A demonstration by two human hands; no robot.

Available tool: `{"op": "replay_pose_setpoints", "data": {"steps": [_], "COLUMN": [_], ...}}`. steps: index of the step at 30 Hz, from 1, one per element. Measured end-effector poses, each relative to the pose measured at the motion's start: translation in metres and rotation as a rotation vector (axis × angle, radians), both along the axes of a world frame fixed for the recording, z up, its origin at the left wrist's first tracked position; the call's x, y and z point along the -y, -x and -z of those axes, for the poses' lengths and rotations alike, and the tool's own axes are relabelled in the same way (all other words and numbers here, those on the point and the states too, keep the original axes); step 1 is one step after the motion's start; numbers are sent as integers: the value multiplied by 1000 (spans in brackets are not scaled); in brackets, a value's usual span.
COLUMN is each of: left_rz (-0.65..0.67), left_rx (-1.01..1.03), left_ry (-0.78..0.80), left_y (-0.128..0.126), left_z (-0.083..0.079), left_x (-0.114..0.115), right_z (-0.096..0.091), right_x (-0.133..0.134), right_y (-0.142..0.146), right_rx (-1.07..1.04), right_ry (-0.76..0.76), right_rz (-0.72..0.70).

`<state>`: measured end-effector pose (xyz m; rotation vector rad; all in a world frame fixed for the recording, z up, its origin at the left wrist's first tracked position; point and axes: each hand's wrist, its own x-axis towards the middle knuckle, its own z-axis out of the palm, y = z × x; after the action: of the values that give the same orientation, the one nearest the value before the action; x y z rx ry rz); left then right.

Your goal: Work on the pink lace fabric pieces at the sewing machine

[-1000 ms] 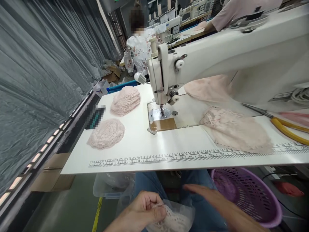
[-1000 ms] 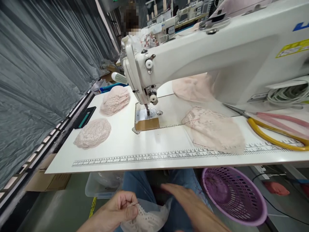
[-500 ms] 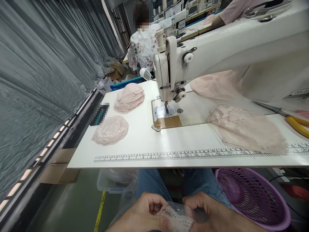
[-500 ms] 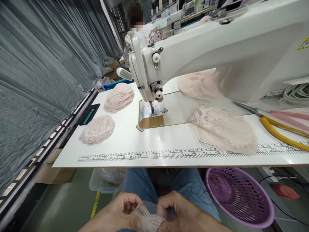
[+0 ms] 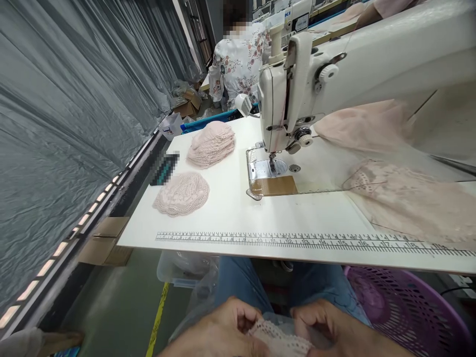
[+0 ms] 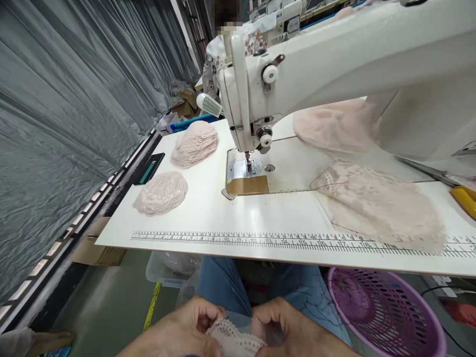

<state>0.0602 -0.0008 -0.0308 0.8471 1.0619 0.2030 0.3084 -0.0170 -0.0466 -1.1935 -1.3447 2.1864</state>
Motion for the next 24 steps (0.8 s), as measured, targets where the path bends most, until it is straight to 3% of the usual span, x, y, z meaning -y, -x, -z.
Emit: {"op": "replay_pose_setpoints", "data": {"steps": [9, 18, 24], "left_rz": [-2, 45, 100], "left_rx": [70, 13, 56], "left_ry": [-144, -93, -139], "left_y": [-12, -5, -2], "left_z": [-16, -17, -14], "left_x": [-7, -8, -6], "right_z": [6, 25, 22], "right_x": [-2, -3, -5], "right_y": [0, 8, 12], "right_rx": [-53, -264, -284], "right_ry": [-15, 43, 1], "right_rz": [-18, -13, 3]}}
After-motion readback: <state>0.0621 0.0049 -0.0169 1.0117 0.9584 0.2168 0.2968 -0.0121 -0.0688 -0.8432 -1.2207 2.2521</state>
